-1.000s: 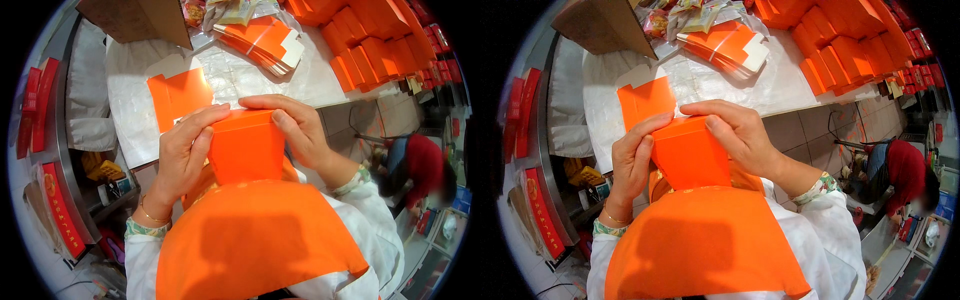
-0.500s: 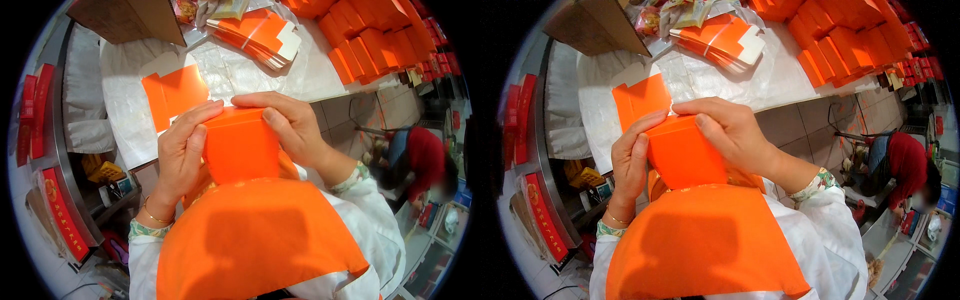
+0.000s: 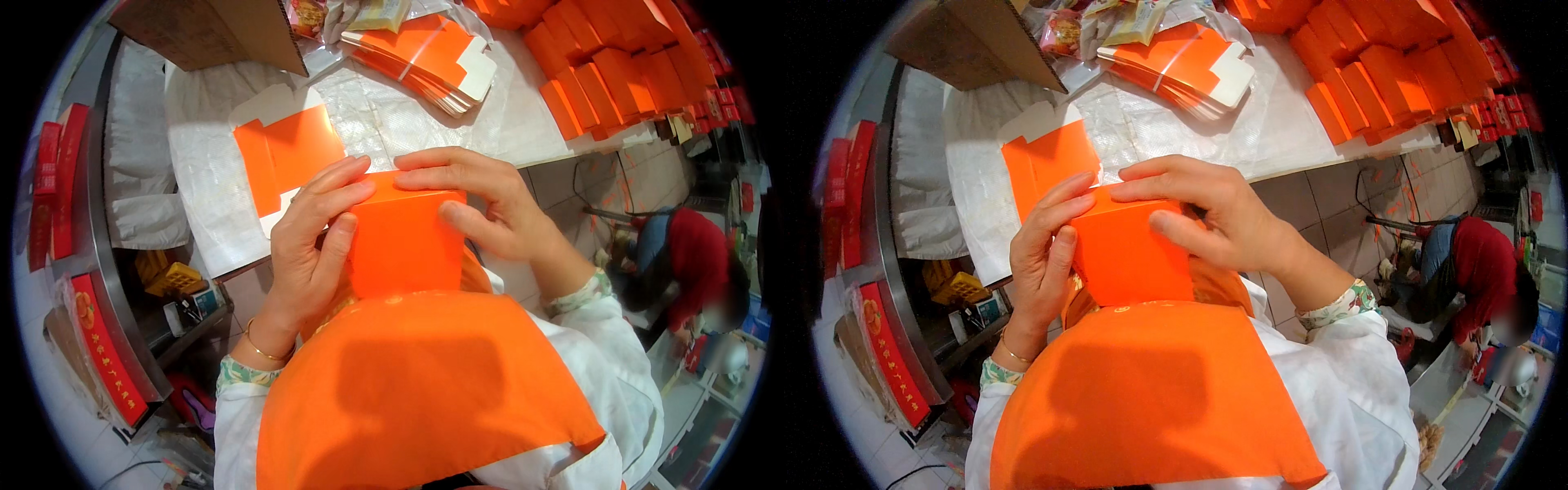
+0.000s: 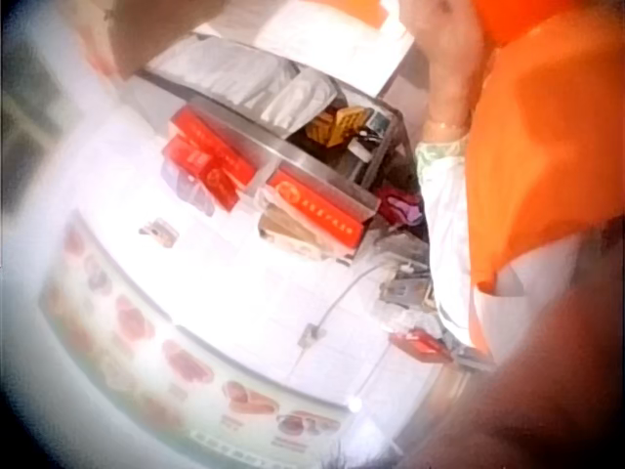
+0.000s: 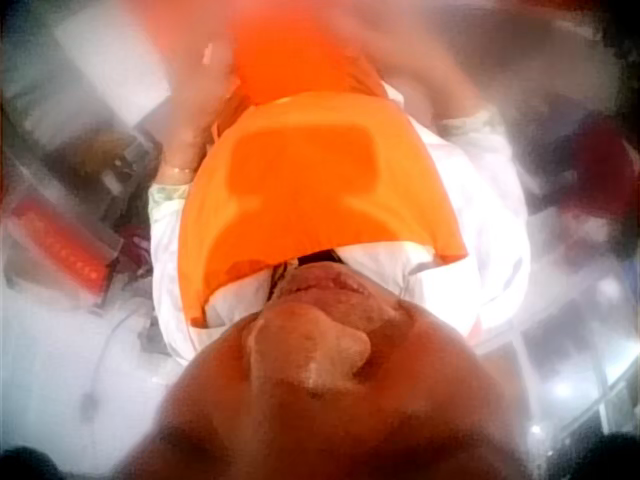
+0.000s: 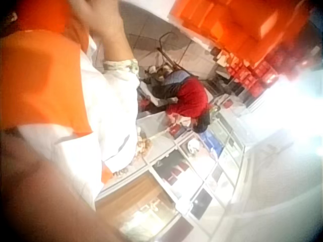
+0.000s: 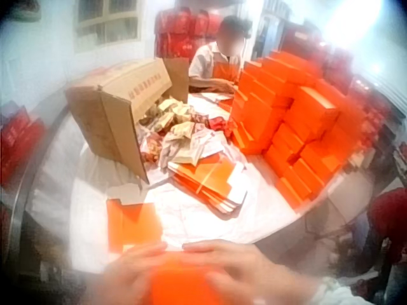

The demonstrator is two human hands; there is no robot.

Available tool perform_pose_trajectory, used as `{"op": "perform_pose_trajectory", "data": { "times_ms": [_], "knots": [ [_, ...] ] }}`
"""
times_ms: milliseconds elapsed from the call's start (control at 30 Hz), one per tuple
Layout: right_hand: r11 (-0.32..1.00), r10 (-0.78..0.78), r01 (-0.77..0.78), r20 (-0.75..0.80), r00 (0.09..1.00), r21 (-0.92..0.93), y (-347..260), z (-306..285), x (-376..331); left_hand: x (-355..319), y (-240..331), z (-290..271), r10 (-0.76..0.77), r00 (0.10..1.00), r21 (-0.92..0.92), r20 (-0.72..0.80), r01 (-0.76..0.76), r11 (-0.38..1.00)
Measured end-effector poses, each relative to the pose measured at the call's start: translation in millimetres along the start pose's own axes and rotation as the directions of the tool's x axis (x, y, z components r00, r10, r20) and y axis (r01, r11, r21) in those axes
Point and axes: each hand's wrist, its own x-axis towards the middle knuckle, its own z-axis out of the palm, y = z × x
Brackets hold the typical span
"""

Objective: The person folds flat orange cardboard pieces into small rectangular boxes by hand. They insert a small snack packet into each box, close the flaps, and stack the finished boxes on the table. The process is repeated continuously throughout the clip.

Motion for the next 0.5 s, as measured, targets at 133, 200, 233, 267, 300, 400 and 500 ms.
{"op": "perform_pose_trajectory", "data": {
  "times_ms": [133, 200, 233, 267, 300, 400, 500],
  "knots": [
    [0.998, 0.045, -0.040, 0.107, 0.993, -0.051, -3, -12, 9, 1, -3, -4, -0.005, 0.999, 0.024, 0.034, 0.005, 1.000],
    [0.982, 0.183, -0.187, 0.135, 0.974, 0.020, -3, -20, 16, 7, -6, -3, -0.008, 1.000, 0.055, 0.026, 0.006, 0.998],
    [0.940, 0.302, -0.319, 0.143, 0.943, 0.118, 4, -20, 16, 6, -7, -3, -0.072, 0.991, -0.041, -0.112, 0.068, 0.997],
    [0.875, 0.419, -0.439, 0.135, 0.898, 0.204, 13, -23, 18, 12, -15, -3, -0.127, 0.966, -0.157, -0.224, 0.092, 0.983],
    [0.839, 0.428, -0.415, 0.044, 0.903, 0.353, 32, -24, 17, 16, -19, -2, -0.191, 0.925, -0.266, -0.329, 0.104, 0.958],
    [0.663, 0.462, -0.175, -0.214, 0.860, 0.728, 77, -32, 18, 7, -38, -20, -0.298, 0.854, -0.373, -0.427, 0.134, 0.918],
    [0.322, 0.477, 0.169, -0.314, 0.821, 0.932, 96, -7, 26, -13, -59, -19, -0.452, 0.843, -0.478, -0.291, 0.281, 0.832]
  ]
}}
